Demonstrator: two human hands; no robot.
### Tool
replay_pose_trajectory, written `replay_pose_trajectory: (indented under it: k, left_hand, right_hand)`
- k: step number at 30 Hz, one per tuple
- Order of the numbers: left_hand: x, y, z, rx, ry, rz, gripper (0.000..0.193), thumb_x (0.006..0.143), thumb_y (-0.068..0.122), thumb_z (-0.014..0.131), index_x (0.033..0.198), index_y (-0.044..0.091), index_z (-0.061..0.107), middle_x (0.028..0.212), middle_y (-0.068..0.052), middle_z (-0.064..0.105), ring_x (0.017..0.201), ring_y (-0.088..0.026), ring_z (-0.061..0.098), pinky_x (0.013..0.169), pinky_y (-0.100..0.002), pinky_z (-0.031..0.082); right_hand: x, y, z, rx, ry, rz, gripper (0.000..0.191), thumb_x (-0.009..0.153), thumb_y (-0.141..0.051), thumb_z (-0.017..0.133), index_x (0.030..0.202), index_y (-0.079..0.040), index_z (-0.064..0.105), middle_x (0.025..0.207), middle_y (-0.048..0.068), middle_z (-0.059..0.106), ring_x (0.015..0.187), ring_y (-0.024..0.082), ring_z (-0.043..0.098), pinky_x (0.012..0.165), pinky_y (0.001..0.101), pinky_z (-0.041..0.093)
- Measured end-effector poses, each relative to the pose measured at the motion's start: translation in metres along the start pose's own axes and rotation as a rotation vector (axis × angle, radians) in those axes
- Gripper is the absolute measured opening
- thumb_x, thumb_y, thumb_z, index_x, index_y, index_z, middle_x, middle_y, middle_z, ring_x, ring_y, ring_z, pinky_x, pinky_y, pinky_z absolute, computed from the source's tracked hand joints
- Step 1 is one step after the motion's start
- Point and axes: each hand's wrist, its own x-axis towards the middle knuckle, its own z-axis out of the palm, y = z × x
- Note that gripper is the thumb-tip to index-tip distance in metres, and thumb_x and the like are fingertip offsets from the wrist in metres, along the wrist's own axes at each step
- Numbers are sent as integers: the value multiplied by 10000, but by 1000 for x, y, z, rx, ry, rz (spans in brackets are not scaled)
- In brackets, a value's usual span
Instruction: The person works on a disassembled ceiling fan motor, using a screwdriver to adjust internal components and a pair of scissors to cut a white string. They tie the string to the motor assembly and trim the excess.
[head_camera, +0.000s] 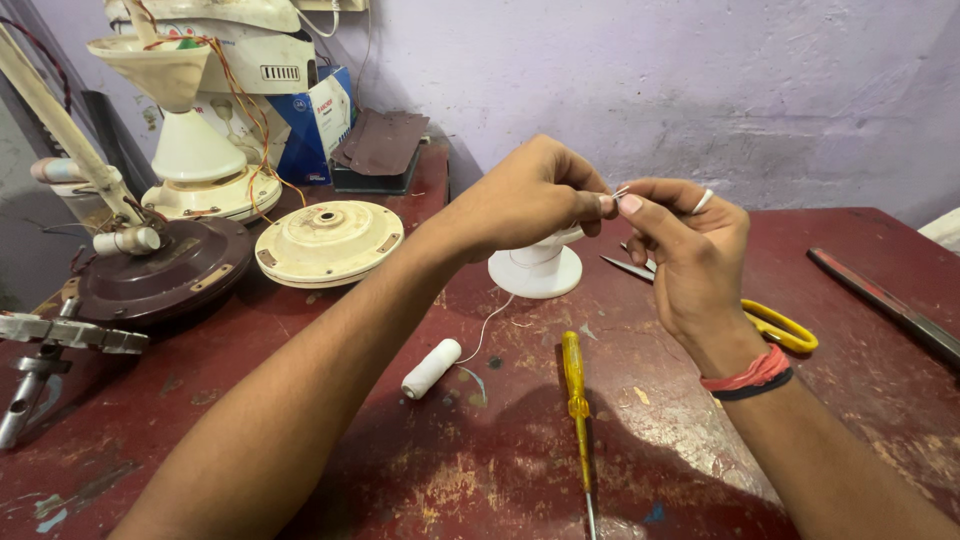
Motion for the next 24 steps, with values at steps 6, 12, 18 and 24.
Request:
replay_pose_trajectory:
  k: [6, 12, 18, 24]
  left_hand:
    - [-1, 1, 0, 9, -13, -5, 254, 886, 222, 698, 931, -2, 809, 770, -63, 777, 728, -107, 707, 721, -279, 553]
    - [-1, 2, 0, 15, -19, -23, 254, 890, 229, 695, 926, 6, 810, 766, -65, 777, 727, -104, 702, 723, -280, 549]
    - [1, -1, -1, 11, -18, -20, 250, 883, 221, 695, 915, 0, 807, 756, -61, 771, 714, -103, 698, 713, -279, 549]
    - [0, 0, -3, -52, -32, -21, 219, 869, 187, 694, 881, -12, 785, 727, -52, 739, 681, -101, 681, 676, -275, 557]
  right_hand:
    - [2, 0, 0, -26, 3, 1, 56, 948, -10, 734, 1002, 1, 737, 907, 76, 735, 707, 67, 625, 578, 208, 469]
    - [1, 1, -1, 1, -11, -9, 23, 964, -7, 726, 985, -7, 734, 899, 71, 727, 694, 68, 610, 602, 210, 483]
    - [1, -5, 2, -24, -42, -33, 83, 941, 4, 715, 1020, 20, 736, 917, 89, 745, 672, 84, 625, 583, 217, 498]
    - [-5, -25, 2, -876, -169, -739, 253, 949, 27, 786, 1194, -15, 742, 1073, 117, 686, 776, 76, 602, 653, 231, 509]
